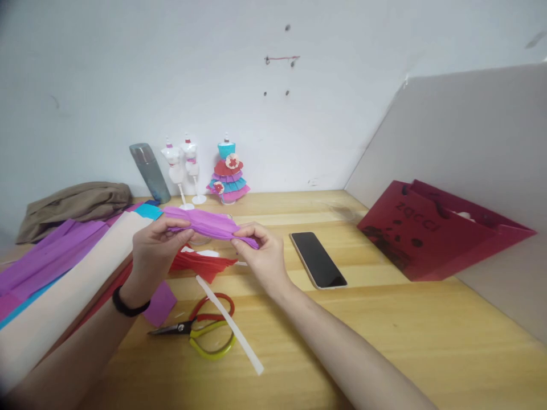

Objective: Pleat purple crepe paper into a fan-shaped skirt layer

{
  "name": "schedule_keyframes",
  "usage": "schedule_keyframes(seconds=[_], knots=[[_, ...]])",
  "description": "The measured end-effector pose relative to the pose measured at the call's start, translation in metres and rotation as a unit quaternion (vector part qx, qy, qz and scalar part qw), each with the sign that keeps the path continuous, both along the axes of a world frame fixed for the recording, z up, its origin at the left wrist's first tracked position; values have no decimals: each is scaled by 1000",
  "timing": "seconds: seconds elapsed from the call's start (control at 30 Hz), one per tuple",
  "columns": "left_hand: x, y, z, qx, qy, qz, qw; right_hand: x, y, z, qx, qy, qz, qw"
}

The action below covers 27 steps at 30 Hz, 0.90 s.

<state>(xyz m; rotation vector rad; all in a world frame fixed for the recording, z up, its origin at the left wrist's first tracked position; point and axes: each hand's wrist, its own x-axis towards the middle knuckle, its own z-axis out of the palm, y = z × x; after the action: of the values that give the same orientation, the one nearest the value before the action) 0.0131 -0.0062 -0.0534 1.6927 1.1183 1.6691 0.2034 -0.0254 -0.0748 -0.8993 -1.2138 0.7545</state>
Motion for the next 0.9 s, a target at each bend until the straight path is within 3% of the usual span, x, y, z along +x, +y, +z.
schedule_keyframes(seconds=[0.27,0.9], knots=[[-1,3,-7,-22,-5,-31,999,-1,2,-3,-5,26,8,1000],[0,-2,-6,31,37,42,998,-4,1,-2,-25,37,-14,999]])
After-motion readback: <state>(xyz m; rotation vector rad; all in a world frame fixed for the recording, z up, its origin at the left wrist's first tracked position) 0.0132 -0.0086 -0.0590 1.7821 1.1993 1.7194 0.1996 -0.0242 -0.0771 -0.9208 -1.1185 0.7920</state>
